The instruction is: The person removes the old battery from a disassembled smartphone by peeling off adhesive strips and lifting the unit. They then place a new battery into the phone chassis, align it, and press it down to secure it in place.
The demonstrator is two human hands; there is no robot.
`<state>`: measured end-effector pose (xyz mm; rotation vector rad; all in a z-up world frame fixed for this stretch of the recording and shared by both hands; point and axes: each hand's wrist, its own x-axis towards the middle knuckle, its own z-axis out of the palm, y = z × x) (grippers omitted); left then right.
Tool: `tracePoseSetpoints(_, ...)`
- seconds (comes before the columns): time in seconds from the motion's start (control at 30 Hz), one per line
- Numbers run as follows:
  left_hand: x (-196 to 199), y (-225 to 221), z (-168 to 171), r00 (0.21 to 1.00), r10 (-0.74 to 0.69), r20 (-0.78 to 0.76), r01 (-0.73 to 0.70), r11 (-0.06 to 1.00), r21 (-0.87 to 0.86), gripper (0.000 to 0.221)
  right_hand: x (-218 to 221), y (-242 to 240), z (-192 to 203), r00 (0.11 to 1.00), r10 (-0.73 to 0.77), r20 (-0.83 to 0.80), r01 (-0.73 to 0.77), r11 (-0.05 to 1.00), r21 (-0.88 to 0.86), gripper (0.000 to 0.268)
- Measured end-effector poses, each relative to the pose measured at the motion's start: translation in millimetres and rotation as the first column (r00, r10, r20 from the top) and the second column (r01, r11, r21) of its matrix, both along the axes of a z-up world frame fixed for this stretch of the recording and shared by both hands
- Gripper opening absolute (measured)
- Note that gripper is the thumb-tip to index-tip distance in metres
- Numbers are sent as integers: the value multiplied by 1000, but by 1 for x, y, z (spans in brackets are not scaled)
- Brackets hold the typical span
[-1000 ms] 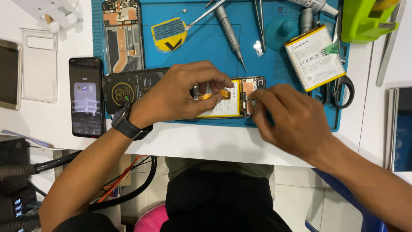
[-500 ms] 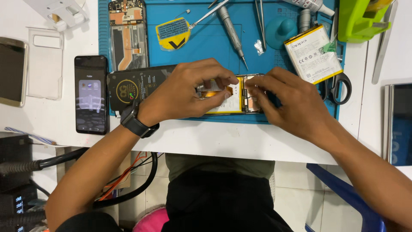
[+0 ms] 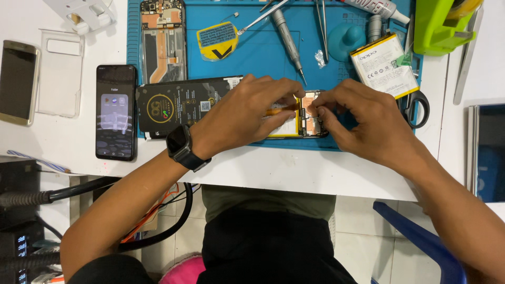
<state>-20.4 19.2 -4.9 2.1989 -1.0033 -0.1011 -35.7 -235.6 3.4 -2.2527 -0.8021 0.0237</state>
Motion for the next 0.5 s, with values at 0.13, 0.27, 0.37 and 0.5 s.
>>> tracePoseSetpoints(0.13, 0, -2, 3, 999, -9, 43, 11, 999, -41, 13, 0, -1, -1, 1000, 3, -19, -3, 1000, -13, 12)
tracePoseSetpoints(0.27, -1, 0, 3, 999, 22, 31, -20, 998, -60, 20, 0, 2, 6, 997, 78, -13, -78, 997, -1, 14)
tracePoseSetpoints(0.37, 2, 4, 6, 999, 9, -35, -12, 995, -104, 32, 1, 2, 2, 980, 198, 14, -197, 980, -26, 19)
tracePoseSetpoints(0.5, 4, 12, 16, 993, 26, -111, -55, 963, -263, 33, 5, -2, -19, 905, 338, 257, -294, 936, -193, 34)
